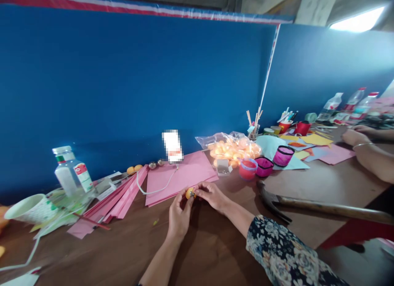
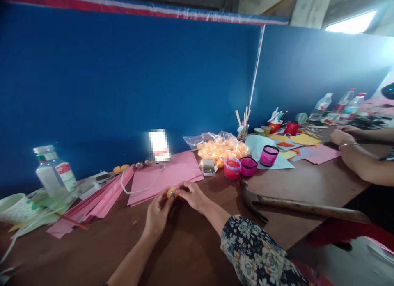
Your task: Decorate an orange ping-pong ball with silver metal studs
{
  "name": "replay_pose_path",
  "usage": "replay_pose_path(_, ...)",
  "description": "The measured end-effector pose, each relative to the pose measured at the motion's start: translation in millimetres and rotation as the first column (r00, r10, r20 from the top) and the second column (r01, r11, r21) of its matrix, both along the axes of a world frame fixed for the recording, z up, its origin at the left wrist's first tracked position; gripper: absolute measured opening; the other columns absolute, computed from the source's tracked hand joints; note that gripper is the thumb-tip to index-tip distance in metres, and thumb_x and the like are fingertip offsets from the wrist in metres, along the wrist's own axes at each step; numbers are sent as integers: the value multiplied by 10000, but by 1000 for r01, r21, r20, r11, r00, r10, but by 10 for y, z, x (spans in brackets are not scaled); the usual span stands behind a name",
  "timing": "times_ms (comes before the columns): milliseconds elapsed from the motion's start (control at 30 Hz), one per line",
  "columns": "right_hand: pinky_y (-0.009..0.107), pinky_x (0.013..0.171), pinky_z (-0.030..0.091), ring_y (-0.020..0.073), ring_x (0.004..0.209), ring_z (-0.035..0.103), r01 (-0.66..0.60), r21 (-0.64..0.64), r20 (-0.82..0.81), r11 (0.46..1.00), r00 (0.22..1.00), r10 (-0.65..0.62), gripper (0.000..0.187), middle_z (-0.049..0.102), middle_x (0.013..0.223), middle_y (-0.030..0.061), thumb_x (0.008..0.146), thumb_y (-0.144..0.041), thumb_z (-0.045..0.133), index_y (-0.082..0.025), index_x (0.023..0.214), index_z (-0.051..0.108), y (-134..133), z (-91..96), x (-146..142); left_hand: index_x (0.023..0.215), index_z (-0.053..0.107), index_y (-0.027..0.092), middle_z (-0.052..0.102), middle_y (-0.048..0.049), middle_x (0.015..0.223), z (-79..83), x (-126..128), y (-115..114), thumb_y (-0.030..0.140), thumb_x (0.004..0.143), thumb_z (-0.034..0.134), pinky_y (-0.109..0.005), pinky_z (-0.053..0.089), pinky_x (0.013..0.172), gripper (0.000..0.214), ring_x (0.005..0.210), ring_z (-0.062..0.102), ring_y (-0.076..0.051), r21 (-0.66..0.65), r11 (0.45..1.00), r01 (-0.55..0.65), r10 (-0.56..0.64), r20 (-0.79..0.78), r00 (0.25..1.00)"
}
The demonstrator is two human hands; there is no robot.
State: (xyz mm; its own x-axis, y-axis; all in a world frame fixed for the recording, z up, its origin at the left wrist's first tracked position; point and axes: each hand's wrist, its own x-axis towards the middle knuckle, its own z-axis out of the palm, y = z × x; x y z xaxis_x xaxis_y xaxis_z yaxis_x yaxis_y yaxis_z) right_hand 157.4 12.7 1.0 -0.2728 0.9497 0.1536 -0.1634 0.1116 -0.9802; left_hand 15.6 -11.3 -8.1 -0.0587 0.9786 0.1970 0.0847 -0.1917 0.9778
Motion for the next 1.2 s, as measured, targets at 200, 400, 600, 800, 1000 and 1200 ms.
replay_pose_path(200,236,657,392,99,643,483,-22,-41,10,999,1000,23,269,560,720,1,691,-397,614,-141,765,582,3,25,21,1093,528,164,629,-88,1011,17,8,-2,311,694,587,-336,430,848,429,944,581,-201,-31,999,8,-7,50,999)
replay_pose_path(400,237,669,392,112,670,485,-25,-20,31,999,999,26,279,559,728,6,701,-424,595,-148,736,562,-3,34,18,1090,538,167,615,-92,1051,2,-6,1,309,700,585,-347,403,883,417,971,567,-204,6,1000,-2,2,2,1000)
replay_pose_path(600,266,750,391,143,774,518,-70,-1,13,998,997,70,286,587,810,26,710,-428,585,-144,728,561,-1,50,23,1095,537,173,623,-91,1025,10,0,-6,311,709,572,-352,410,870,412,952,574,-205,37,999,4,-3,-24,1000)
replay_pose_path(800,277,762,393,149,783,529,-68,-28,-1,997,998,68,317,600,810,27,689,-451,596,-139,737,571,7,37,22,1065,557,174,625,-82,1026,18,0,-6,311,692,587,-350,400,882,398,967,567,-205,34,999,-14,15,-20,1000)
replay_pose_path(1000,271,755,392,146,779,527,-74,-41,-1,996,997,74,302,600,819,25,697,-442,592,-143,726,562,11,31,19,1057,560,165,627,-86,1019,15,0,-2,312,682,598,-342,400,878,405,959,572,-209,6,1000,-9,9,15,1000)
replay_pose_path(1200,266,742,389,135,750,512,-99,-38,-2,994,995,99,306,589,797,19,695,-445,593,-142,714,558,1,67,31,1049,563,167,617,-86,1043,18,5,-4,296,687,595,-336,401,880,386,964,568,-202,14,1000,-6,6,17,1000)
